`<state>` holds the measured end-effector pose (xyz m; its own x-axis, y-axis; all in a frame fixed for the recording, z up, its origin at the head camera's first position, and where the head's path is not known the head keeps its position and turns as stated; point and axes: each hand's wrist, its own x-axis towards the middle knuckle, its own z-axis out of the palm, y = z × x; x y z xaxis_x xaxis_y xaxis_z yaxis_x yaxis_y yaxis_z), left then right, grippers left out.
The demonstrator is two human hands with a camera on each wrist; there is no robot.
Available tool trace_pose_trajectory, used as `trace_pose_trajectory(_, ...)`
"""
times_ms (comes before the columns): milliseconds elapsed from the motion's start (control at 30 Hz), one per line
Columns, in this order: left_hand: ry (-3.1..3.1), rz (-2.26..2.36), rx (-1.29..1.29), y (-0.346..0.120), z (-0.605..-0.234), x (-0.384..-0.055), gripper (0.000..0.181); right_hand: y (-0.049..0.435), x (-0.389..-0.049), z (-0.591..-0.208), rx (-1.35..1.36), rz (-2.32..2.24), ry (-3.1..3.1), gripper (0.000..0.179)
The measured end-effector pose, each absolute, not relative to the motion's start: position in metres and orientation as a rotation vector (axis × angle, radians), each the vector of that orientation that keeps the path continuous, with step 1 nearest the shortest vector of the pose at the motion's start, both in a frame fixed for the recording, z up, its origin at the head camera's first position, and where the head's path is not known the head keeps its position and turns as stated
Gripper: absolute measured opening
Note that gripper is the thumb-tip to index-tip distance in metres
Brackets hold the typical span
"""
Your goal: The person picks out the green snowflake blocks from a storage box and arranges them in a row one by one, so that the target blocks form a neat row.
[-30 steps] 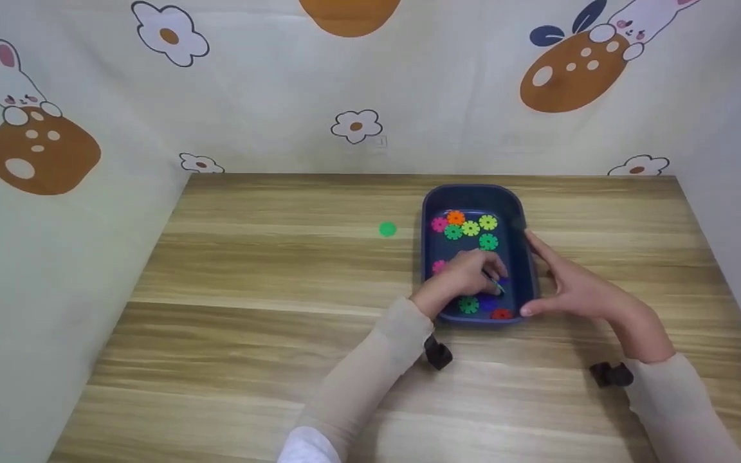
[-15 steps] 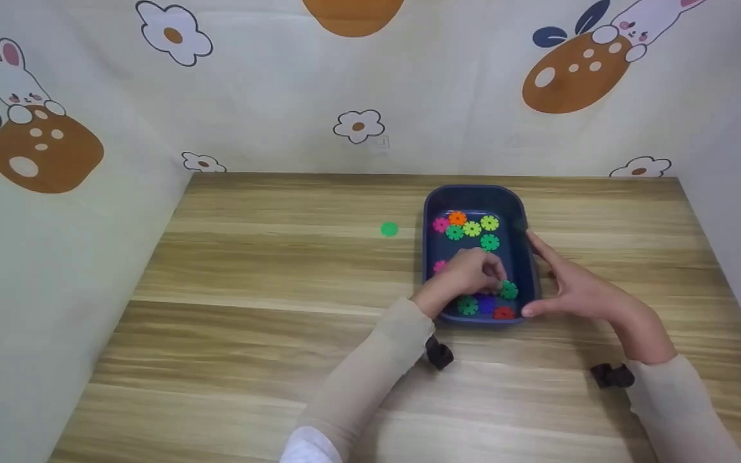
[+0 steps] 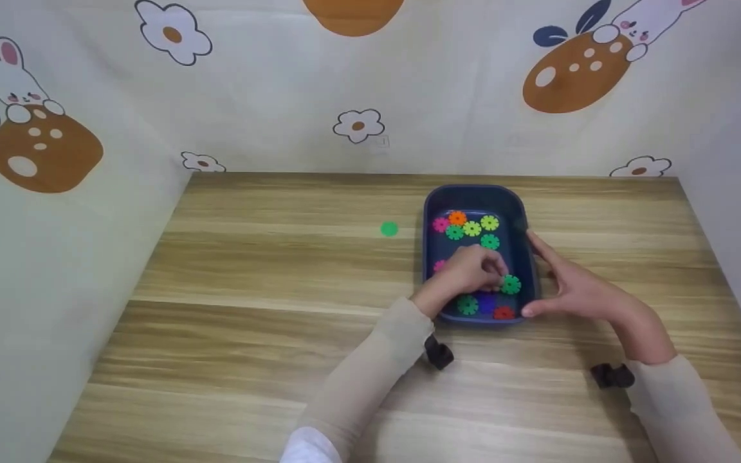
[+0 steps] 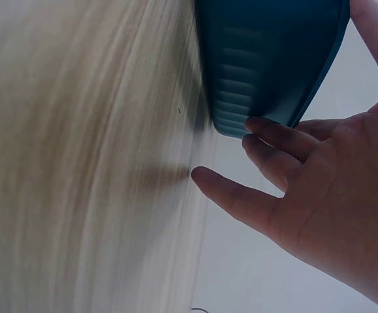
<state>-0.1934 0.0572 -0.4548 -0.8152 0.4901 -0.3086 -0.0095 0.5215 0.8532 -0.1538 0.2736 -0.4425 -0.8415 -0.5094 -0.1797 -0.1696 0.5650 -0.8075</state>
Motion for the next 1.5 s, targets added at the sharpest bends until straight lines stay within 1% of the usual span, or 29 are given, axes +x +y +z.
trace_pose_trajectory(200, 2.217, 1.330, 0.399, 0.056, -0.454, -0.194, 0.002, 0.273, -0.153, -0.442, -0.565, -1.177, 2.416, 0.119)
trace_pose_trajectory(367, 2.220, 1.368, 0.439, 0.053, -0.453, -0.194, 0.007, 0.272, -0.154, -0.442, -0.568, -1.190, 2.417, 0.119)
trace_pose_trajectory(767, 2.192, 1.476, 0.382, 0.043, -0.440, -0.196, 0.007, 0.273, -0.155, -0.441, -0.578, -1.171, 2.436, 0.117)
trace_pose_trajectory(1067, 2.192, 1.548, 0.388, 0.023, -0.427, -0.196, 0.007, 0.278, -0.164, -0.436, -0.601, -1.269, 2.545, 0.095)
trace_pose_trajectory(1300, 2.212, 1.601, 0.412, 0.004, -0.421, -0.199, 0.014, 0.281, -0.171, -0.443, -0.637, -1.432, 2.647, 0.078)
trace_pose_trajectory(1500, 2.209, 1.670, 0.395, -0.013, -0.414, -0.202, 0.012, 0.280, -0.173, -0.447, -0.644, -1.494, 2.642, 0.065)
